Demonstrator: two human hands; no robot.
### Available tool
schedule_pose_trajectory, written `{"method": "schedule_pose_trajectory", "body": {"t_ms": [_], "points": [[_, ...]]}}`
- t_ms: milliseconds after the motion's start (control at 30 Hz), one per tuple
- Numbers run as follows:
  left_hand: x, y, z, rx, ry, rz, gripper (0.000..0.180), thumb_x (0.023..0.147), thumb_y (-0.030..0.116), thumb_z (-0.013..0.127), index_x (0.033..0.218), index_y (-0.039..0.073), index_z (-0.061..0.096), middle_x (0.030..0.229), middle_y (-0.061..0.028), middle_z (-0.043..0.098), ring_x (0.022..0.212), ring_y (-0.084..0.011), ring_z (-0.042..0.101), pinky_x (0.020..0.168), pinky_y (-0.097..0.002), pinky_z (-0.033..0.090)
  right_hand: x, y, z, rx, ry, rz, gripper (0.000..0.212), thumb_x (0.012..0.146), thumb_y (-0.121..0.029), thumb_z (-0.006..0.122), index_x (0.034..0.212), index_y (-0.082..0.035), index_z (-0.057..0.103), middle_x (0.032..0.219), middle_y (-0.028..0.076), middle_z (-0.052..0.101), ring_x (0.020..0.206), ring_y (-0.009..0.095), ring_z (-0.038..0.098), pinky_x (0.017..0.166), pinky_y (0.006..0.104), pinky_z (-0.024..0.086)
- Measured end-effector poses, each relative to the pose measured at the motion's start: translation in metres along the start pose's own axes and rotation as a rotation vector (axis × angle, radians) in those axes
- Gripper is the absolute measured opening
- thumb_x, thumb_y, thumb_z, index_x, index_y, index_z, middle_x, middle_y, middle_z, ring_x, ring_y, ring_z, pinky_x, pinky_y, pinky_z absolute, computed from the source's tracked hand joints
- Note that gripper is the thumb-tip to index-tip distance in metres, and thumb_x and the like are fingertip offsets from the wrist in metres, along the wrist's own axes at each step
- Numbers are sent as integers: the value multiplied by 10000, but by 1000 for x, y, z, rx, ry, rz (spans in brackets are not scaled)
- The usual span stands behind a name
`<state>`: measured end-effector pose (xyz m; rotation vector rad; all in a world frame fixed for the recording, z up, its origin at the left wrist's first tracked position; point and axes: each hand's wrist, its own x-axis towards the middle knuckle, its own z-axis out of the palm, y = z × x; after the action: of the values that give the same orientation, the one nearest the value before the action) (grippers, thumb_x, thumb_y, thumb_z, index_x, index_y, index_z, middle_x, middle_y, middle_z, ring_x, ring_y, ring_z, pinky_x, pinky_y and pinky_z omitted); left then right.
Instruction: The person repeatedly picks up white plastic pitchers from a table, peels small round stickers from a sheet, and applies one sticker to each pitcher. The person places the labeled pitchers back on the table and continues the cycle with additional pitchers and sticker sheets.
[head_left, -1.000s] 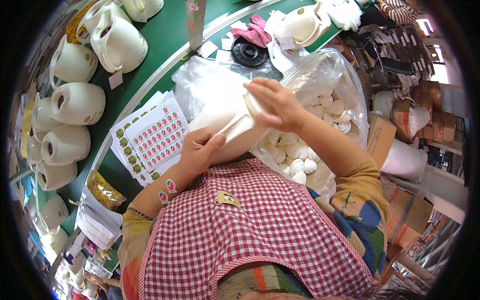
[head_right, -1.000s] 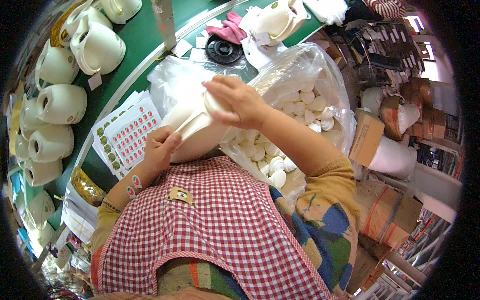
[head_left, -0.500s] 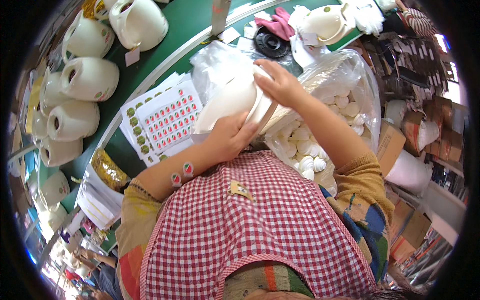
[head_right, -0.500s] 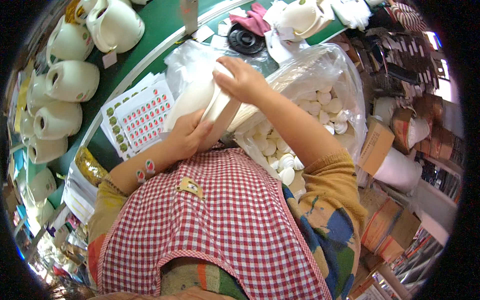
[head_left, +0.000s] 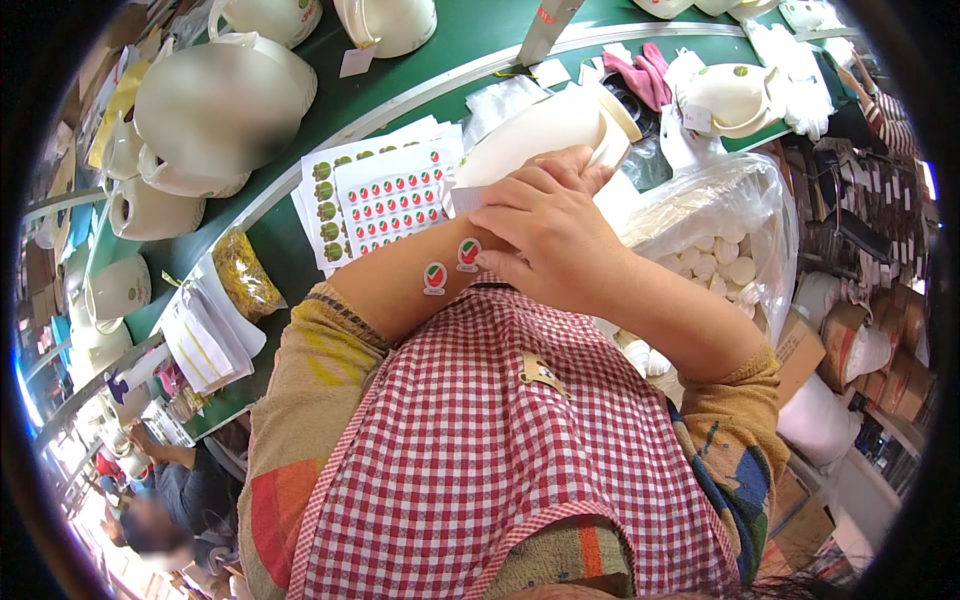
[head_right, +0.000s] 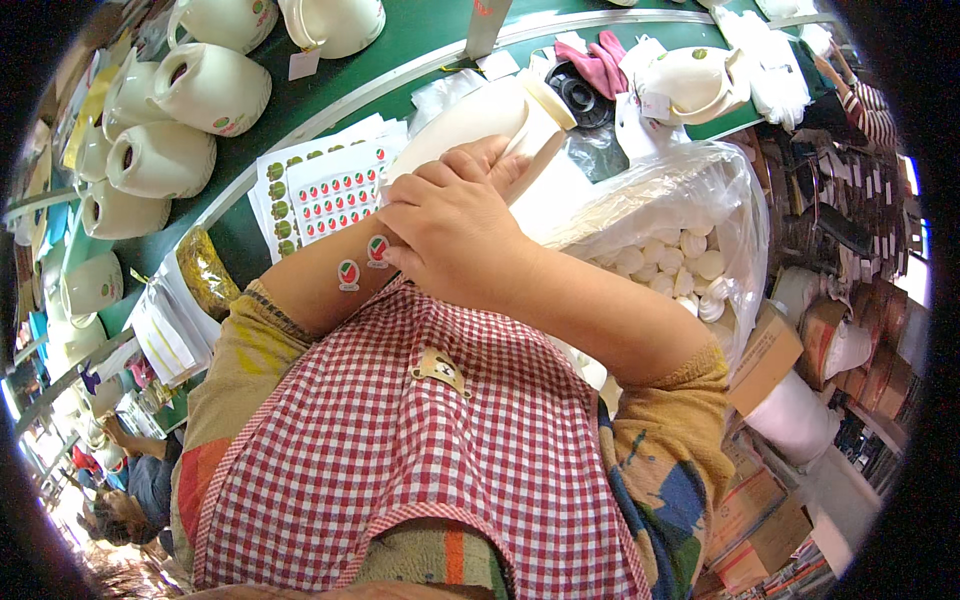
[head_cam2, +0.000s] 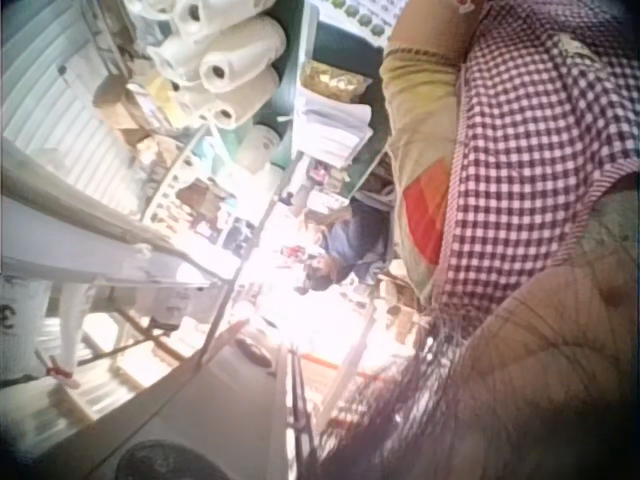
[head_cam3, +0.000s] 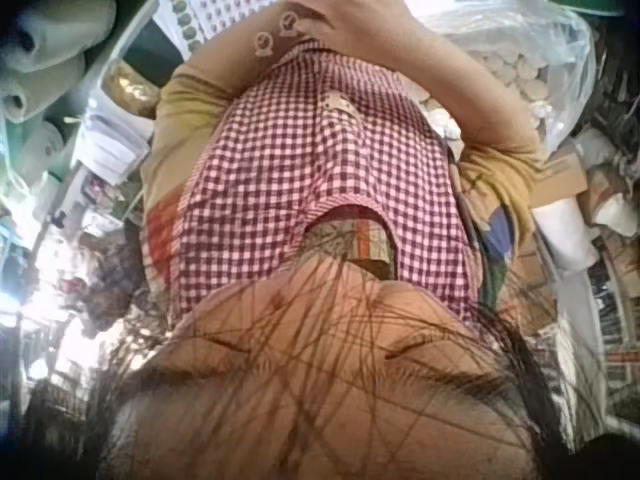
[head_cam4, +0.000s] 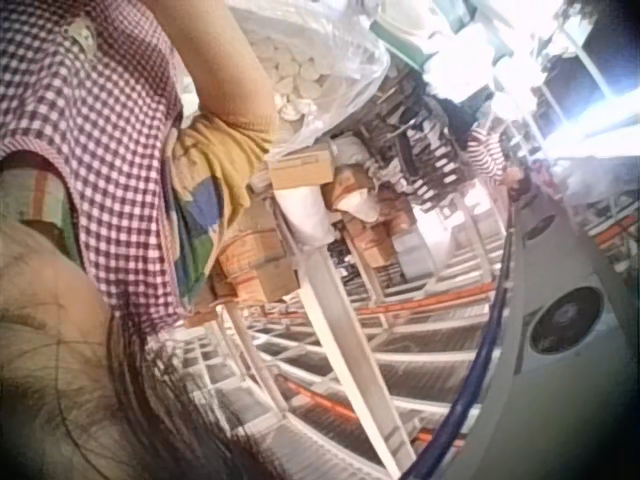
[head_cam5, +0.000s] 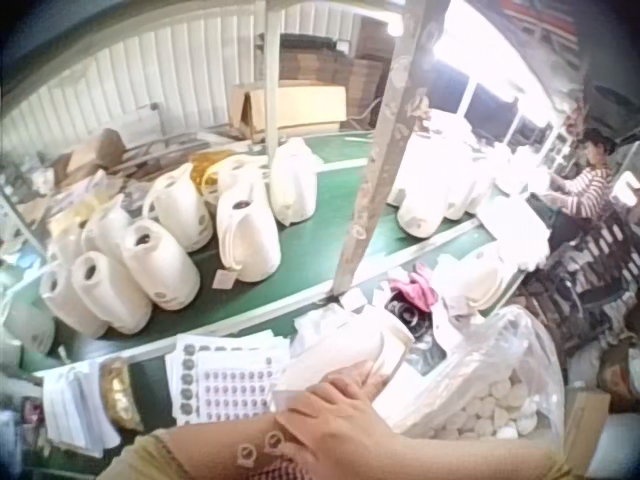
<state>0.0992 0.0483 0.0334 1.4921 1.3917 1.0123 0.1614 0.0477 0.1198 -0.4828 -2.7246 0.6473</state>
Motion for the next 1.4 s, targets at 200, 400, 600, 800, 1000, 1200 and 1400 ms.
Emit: {"method": "schedule_pose_trajectory", "body": {"t_ms": [200,400,600,800,1000,1200,1400], "points": [[5,25,-20,-74,-62,-427,375,921,345,487,1148,51,541,954,-116,598,914,-238,559,808,-297,448,-7,4,10,121,82,-41,102,701,-170,632,770,-96,631,899,46,598,906,230,535,861,390,349],[29,-15,-13,-299,156,-462,242,911,296,505,987,71,550,742,-52,563,640,-159,536,578,-320,457,-8,3,4,158,287,-21,81,675,-81,659,748,-100,626,857,41,591,878,215,542,828,362,370],[39,-17,-33,-918,218,-657,174,936,174,443,1045,52,503,850,-63,564,663,-141,506,605,-287,455,-46,69,-41,444,63,529,116,770,-101,635,825,2,635,735,95,613,691,179,572,629,290,445],[47,-26,-19,-899,265,-675,134,930,150,458,1018,56,493,810,-51,554,670,-141,518,596,-291,455,-58,82,-5,590,-376,729,117,787,-80,624,844,22,623,737,68,627,681,121,558,647,264,454],[48,-35,-8,-929,259,-627,127,916,142,488,1007,57,465,754,-50,546,643,-152,524,589,-292,457,-54,89,16,407,-418,676,137,765,-106,629,846,3,648,734,100,646,662,175,596,652,298,470],[51,-39,-1,-955,257,-608,120,905,136,505,982,64,447,739,-52,544,638,-155,527,590,-294,459,-53,91,25,296,-358,670,125,755,-123,626,841,-44,670,750,108,656,676,225,622,653,326,478],[51,-34,-1,-947,262,-610,132,899,133,515,985,66,441,738,-52,546,631,-150,524,590,-292,455,-57,96,38,53,-276,544,113,715,-220,631,738,-127,690,716,79,656,645,263,630,629,363,497]]}}
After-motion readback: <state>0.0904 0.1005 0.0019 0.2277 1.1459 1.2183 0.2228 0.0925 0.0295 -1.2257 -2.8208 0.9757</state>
